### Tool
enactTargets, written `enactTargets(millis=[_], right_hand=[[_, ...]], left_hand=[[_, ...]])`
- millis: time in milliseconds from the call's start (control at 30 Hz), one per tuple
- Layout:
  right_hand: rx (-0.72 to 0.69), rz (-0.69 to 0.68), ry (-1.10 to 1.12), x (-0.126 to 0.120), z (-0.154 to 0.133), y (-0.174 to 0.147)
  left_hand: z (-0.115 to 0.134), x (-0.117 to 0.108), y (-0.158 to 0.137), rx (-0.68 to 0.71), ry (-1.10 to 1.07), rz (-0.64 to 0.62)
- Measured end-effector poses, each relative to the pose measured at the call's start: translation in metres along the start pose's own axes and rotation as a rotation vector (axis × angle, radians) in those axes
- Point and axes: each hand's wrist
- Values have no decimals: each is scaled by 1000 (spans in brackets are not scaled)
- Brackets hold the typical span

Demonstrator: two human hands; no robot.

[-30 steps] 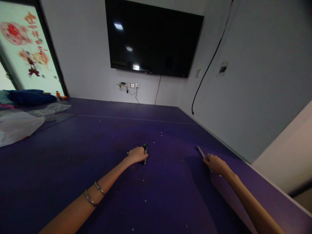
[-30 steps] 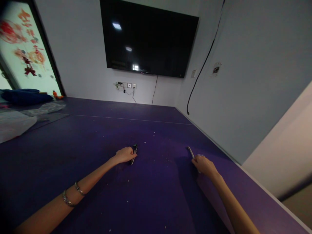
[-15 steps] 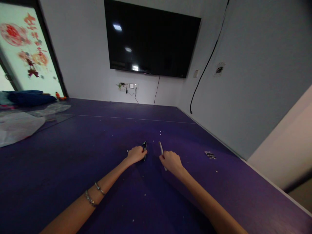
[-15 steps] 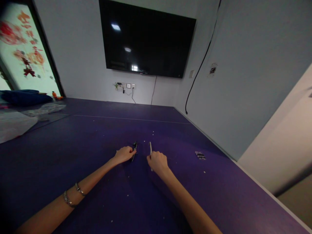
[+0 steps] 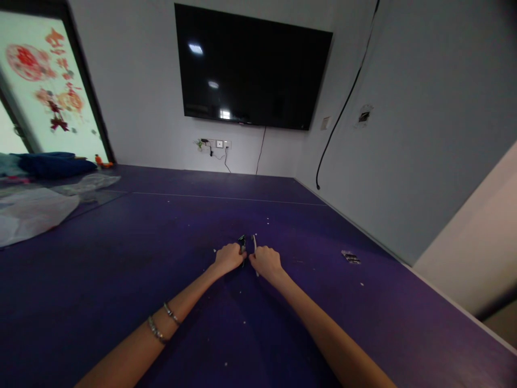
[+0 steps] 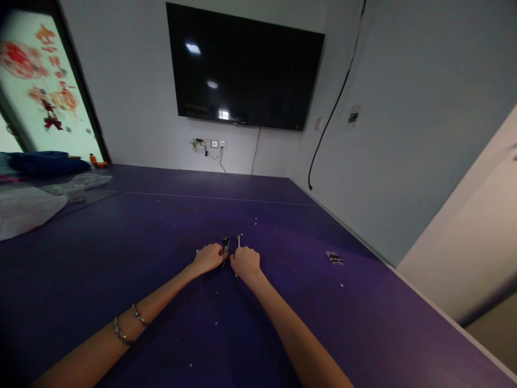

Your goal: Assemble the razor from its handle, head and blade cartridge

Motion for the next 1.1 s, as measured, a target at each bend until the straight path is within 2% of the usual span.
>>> enactTargets(millis=[100,333,500,633,767,833,967,1100], right_hand=[[16,54,-22,4,-1,4],[17,39,-16,7,2,6],[-76,83,51,-9,30,1],[-131,163,154,-30,85,2],[-133,289,195,-50,167,1],[-72,317,171,-60,212,-4],[-10,188,37,-81,290,-19],[0,-17,-128,-97,333,-26]], left_hand=[[0,1,0,-2,11,14],[-4,7,4,12,-16,61],[-16,7,12,89,-137,154],[-26,1,16,135,-170,218],[-34,-2,19,165,-205,273],[-37,-2,20,191,-265,312],[-39,1,21,238,-367,355],[-40,1,19,250,-424,370]])
Point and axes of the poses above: each hand's wrist, its own y-axis towards the middle knuckle, its own x-axis out of the palm, z = x × y, and after that the axes turned 13 degrees about -z, right-handed
